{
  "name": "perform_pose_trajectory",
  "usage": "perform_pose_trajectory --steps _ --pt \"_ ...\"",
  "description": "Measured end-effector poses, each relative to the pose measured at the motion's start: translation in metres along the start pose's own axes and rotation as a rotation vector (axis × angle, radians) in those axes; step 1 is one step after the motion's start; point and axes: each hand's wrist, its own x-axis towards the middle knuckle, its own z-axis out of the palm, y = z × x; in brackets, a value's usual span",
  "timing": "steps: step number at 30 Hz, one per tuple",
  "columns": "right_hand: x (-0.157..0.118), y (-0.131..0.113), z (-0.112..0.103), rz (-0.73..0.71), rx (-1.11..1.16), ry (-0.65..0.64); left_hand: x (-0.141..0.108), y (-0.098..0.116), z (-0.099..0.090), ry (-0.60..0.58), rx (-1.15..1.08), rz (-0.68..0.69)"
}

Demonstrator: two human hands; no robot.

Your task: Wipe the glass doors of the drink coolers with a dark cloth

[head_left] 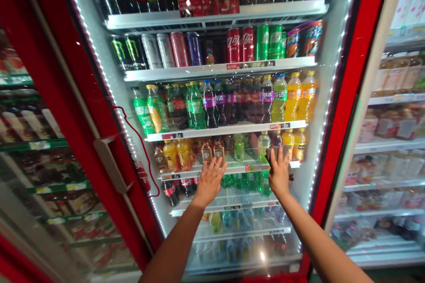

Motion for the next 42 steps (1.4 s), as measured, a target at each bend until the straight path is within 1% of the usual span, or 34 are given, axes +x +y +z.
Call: perform_pose_trajectory --steps 2,3,5,7,9,10,12,14,16,18,20,21,23,25,27,29,31,32,34,36,37,39,40,42 --pt "-0.006 -0.019 0.006 -0.073 -0.003 -0.036 -0.003 -0.005 0.0 -0.01 -0.012 0.003" --pt "-0.013 -0.023 0.008 -0.126 -0.003 -0.062 -0.005 -0.007 0.0 -0.015 -0.018 0.001" --pt "-0.028 -0.021 0.009 -0.225 0.004 -0.116 -0.009 -0.011 -0.001 -0.025 -0.031 0.001" --pt "-0.035 -0.011 0.006 -0.262 0.017 -0.14 -0.014 -0.017 -0.002 -0.033 -0.044 0.005" --pt "-0.029 -0.006 0.003 -0.216 0.03 -0.1 -0.02 -0.025 -0.004 -0.032 -0.055 0.009" --pt "-0.021 -0.01 0.003 -0.169 0.035 -0.063 -0.022 -0.029 -0.005 -0.029 -0.061 0.008" --pt "-0.003 -0.029 0.006 -0.071 0.043 0.002 -0.025 -0.037 -0.005 -0.023 -0.073 -0.002" --pt "0.01 -0.059 0.014 -0.029 0.046 0.027 -0.028 -0.044 -0.004 -0.02 -0.082 -0.012" --pt "0.009 -0.086 0.022 -0.088 0.04 -0.005 -0.03 -0.05 -0.002 -0.02 -0.089 -0.009" --pt "-0.004 -0.099 0.028 -0.205 0.027 -0.073 -0.034 -0.055 0.0 -0.019 -0.093 0.004" --pt "-0.022 -0.096 0.029 -0.277 0.016 -0.129 -0.04 -0.061 0.002 -0.019 -0.093 0.011" --pt "-0.029 -0.09 0.028 -0.279 0.012 -0.137 -0.044 -0.065 0.002 -0.02 -0.09 0.01" --pt "-0.034 -0.08 0.026 -0.23 0.009 -0.111 -0.051 -0.073 0.002 -0.02 -0.084 0.002" --pt "-0.024 -0.083 0.025 -0.151 0.007 -0.055 -0.059 -0.082 0.002 -0.02 -0.083 -0.006" --pt "-0.008 -0.102 0.029 -0.079 0.009 -0.006 -0.065 -0.09 0.002 -0.025 -0.088 -0.014" --pt "0.002 -0.133 0.036 -0.048 0.012 0.004 -0.072 -0.096 0.003 -0.034 -0.098 -0.024" --pt "-0.001 -0.162 0.041 -0.08 0.008 -0.025 -0.079 -0.101 0.004 -0.043 -0.108 -0.038" --pt "-0.007 -0.17 0.043 -0.12 0.002 -0.054 -0.082 -0.103 0.003 -0.046 -0.114 -0.044" --pt "-0.025 -0.174 0.042 -0.224 -0.015 -0.126 -0.088 -0.107 0.002 -0.053 -0.126 -0.052" --pt "-0.038 -0.165 0.037 -0.296 -0.027 -0.181 -0.092 -0.111 0.001 -0.067 -0.14 -0.048" --pt "-0.039 -0.159 0.034 -0.297 -0.028 -0.186 -0.093 -0.112 0.0 -0.077 -0.147 -0.044" --pt "-0.03 -0.153 0.03 -0.225 -0.024 -0.148 -0.093 -0.113 -0.001 -0.095 -0.155 -0.038" --pt "-0.021 -0.155 0.03 -0.176 -0.02 -0.118 -0.093 -0.113 -0.002 -0.101 -0.155 -0.04" --pt "-0.001 -0.172 0.034 -0.104 -0.015 -0.07 -0.092 -0.11 -0.003 -0.105 -0.151 -0.048"
